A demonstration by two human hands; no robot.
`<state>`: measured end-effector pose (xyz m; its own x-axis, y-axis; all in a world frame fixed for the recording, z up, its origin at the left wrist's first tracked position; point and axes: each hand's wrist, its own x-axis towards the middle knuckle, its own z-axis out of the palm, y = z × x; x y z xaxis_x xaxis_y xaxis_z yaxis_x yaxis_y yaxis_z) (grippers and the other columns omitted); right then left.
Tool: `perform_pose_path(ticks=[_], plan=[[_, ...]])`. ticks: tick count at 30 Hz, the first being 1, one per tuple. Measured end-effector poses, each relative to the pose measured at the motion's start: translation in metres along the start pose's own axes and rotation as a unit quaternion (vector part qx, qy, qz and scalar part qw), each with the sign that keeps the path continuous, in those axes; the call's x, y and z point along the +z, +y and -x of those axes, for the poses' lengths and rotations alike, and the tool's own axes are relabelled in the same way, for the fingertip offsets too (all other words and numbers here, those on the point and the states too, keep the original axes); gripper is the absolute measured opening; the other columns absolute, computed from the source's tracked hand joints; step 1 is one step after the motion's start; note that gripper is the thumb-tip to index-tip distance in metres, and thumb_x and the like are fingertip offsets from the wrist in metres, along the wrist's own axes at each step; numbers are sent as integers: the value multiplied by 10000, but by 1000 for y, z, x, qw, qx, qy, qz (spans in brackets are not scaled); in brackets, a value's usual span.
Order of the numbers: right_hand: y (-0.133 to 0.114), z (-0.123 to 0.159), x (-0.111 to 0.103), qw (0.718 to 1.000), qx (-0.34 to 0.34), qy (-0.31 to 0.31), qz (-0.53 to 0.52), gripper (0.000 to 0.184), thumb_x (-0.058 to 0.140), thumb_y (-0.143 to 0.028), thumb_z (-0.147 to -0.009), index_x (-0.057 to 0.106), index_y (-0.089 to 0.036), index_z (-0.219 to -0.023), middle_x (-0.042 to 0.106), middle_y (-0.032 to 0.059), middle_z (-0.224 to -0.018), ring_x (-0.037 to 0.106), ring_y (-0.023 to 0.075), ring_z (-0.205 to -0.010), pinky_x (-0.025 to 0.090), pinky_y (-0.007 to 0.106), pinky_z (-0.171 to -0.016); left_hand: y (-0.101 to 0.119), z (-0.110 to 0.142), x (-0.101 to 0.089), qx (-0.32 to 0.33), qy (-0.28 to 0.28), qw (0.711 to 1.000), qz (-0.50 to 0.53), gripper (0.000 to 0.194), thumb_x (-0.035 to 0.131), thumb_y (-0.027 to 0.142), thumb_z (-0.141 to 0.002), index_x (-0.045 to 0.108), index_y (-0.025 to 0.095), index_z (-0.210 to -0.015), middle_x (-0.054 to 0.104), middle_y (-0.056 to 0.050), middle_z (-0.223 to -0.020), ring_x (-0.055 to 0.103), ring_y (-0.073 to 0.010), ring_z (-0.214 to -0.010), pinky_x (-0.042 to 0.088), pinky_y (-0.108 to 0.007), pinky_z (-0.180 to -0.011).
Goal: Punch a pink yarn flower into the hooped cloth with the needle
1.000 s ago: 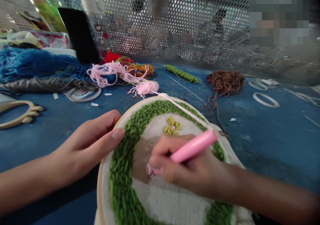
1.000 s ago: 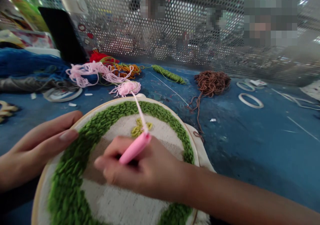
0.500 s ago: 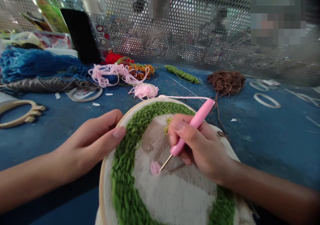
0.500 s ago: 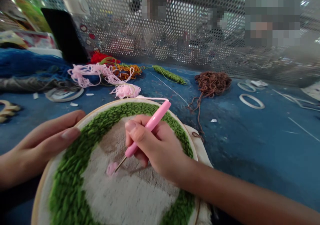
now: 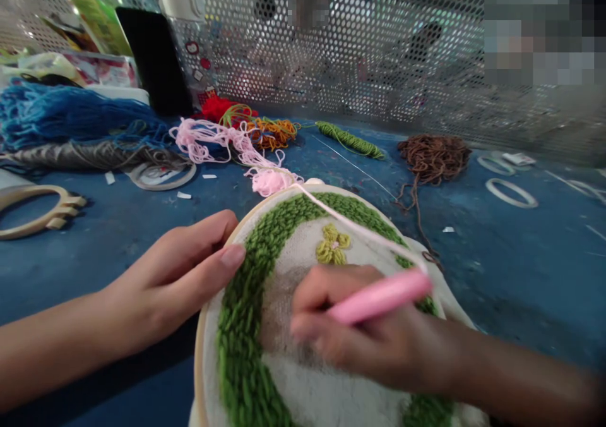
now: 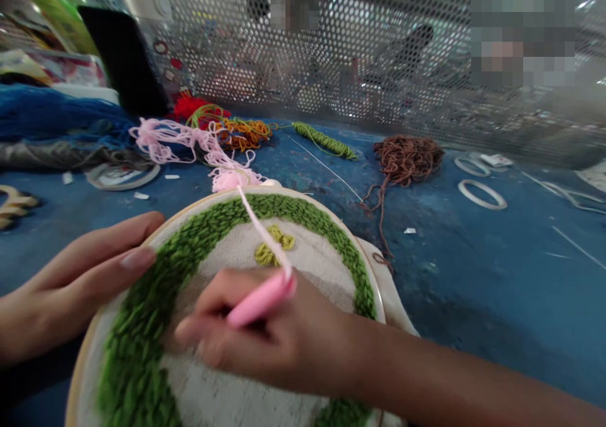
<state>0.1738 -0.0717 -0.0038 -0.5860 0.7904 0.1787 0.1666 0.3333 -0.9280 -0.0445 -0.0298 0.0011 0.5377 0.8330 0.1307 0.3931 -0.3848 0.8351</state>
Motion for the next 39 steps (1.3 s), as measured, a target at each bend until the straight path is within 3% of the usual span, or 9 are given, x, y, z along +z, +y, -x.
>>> perform_pose_path(ticks=[3,7,14,20,22,26,30,36,39], plan=[[3,-2,-3,973,83,124,-176,283,519,-351,-932,540,-180,-707,546,-39,-592,437,42,-423,340,139,-373,-2,-3,0,-24,-4,999,33,271,399,409,-875,369,250,-657,329,54,-587,308,-111,-513,266,-228,-423],[7,-3,-5,948,91,171,-252,340,523,-395,-930,544,-167,-678,508,-54,-543,372,24,-368,273,133,-339,-5,-5,-1,-37,-17,998,44,273,416,419,-867,390,245,-658,346,56,-588,314,-109,-517,267,-221,-429],[6,1,-3,973,54,150,-167,293,535,-347,-940,541,-174,-705,501,-56,-595,406,25,-436,325,129,-399,-3,-1,-2,-35,-7,999,34,280,413,420,-872,388,245,-655,339,56,-589,315,-108,-518,263,-221,-427],[-5,2,-3,999,17,8,43,137,584,-270,-906,595,-173,-809,606,-7,-749,546,81,-675,436,180,-614,-6,-3,-1,-24,-20,999,26,271,424,417,-865,371,252,-657,338,60,-571,299,-112,-490,249,-232,-399],[-5,0,-2,999,36,-12,16,158,578,-289,-907,592,-169,-803,620,4,-760,568,94,-694,454,195,-632,-7,-4,0,-25,-20,999,29,275,428,414,-865,367,251,-652,339,60,-571,297,-112,-493,249,-230,-401],[3,-3,-4,971,95,110,-190,306,504,-359,-940,522,-172,-699,530,-38,-596,439,46,-452,345,144,-400,-8,-4,-2,-36,-34,998,33,267,425,404,-867,376,248,-656,330,60,-578,299,-109,-495,252,-222,-406],[9,-6,-8,947,105,198,-232,348,490,-374,-942,523,-170,-662,474,-60,-519,338,31,-372,256,140,-342,-10,-3,-3,-30,-38,998,31,267,438,402,-860,364,249,-655,325,62,-571,292,-108,-487,236,-218,-398],[8,-3,-6,968,96,179,-146,359,489,-387,-948,521,-171,-663,466,-58,-544,349,36,-400,294,153,-371,-12,-3,-3,-27,-50,998,17,278,417,407,-885,370,242,-666,338,65,-571,302,-100,-487,243,-206,-401],[3,0,-4,991,68,108,-33,293,520,-320,-942,541,-169,-691,503,-46,-611,446,50,-519,388,164,-504,-12,-3,-4,-22,-48,999,6,293,414,419,-899,368,239,-673,340,65,-574,305,-97,-487,251,-200,-396]])
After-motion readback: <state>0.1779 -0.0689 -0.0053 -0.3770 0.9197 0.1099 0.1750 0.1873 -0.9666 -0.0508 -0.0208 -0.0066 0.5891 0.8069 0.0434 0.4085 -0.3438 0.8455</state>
